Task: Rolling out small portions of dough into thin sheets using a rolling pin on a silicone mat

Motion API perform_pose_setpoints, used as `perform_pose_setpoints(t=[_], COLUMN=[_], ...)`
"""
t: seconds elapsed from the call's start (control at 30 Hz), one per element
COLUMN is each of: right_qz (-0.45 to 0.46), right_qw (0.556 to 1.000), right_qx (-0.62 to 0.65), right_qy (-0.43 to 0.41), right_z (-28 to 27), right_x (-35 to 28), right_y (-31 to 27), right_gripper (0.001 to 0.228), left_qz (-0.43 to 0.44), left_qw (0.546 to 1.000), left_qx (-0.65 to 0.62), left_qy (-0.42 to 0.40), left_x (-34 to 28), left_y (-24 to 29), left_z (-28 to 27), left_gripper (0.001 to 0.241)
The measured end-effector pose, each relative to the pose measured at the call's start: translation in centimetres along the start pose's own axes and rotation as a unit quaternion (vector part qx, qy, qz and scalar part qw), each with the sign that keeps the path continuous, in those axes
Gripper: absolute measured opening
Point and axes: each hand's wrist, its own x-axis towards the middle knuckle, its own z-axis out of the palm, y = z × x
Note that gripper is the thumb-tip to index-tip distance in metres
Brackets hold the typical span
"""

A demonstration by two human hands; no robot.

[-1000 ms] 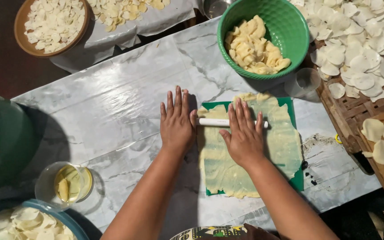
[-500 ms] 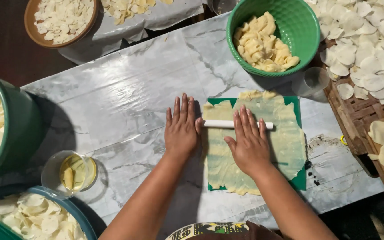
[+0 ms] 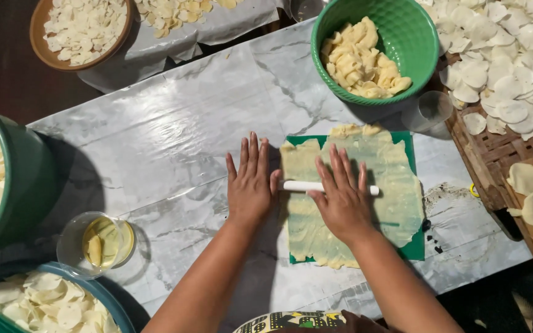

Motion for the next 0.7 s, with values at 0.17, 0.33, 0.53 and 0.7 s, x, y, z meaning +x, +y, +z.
perform_pose_setpoints(t=[0.17, 0.33, 0.53, 0.7], right_qz=[-0.065, -0.022, 0.003, 0.008], right_qw=[0.98, 0.99, 1.0, 0.997], right_qx=[0.095, 0.07, -0.013, -0.058], right_qy=[0.165, 0.117, -0.011, -0.048], right_z=[2.2, 1.4, 1.2, 1.0], right_x=[-2.4, -0.1, 3.7, 9.3], right_y=[1.5, -1.1, -0.6, 1.1], right_gripper=[0.033, 0.044, 0.073, 0.076], left_qz=[0.093, 0.048, -0.005, -0.047], left_qw=[0.983, 0.995, 1.0, 0.996], left_qx=[0.012, -0.008, -0.006, -0.013], left_qy=[0.159, 0.09, -0.001, -0.069], left_x=[-3.3, 0.2, 6.2, 10.8], left_y=[0.7, 0.6, 0.7, 1.0], left_z=[-0.9, 1.1, 0.7, 0.1], left_gripper=[0.053, 0.058, 0.062, 0.064])
